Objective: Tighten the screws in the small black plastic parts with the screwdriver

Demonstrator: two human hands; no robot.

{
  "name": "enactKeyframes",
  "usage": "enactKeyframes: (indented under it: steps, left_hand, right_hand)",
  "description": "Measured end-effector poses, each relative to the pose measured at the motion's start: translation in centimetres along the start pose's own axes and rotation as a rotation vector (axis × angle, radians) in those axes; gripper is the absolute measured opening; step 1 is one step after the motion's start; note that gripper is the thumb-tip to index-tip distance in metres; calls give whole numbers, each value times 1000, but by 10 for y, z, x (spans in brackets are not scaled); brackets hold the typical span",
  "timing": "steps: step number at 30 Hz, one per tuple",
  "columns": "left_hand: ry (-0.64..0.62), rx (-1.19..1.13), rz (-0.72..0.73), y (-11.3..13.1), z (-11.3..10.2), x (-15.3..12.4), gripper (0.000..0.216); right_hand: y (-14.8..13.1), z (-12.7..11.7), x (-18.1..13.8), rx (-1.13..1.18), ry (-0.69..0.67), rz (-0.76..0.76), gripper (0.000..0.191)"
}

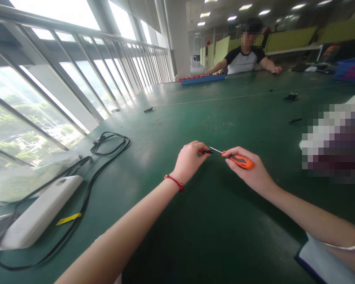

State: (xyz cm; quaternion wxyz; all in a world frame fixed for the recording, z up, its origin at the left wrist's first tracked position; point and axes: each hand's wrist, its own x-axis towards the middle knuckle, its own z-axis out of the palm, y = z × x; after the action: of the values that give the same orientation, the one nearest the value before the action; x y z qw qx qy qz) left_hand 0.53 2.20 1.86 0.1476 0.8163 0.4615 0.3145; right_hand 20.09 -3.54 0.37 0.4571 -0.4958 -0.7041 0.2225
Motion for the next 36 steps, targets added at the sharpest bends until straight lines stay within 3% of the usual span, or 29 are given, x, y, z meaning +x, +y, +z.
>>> enactKeyframes:
  steps: [3, 8, 13, 36]
  left_hand:
    - [46, -37, 20, 0, 16, -8, 9]
    - [86, -56, -18, -12, 15, -11, 9]
    - [48, -21, -14, -12, 14, -9, 9]
    - [0, 49, 13, -8, 15, -9, 13]
  right_hand:
    - [-8, -3, -2, -11, 167, -80, 6]
    - [-20, -3, -8, -40, 289, -142, 5]
    - [-25, -2, -11, -57, 225, -233, 13]
    - [-22, -2, -9, -90, 182, -142, 13]
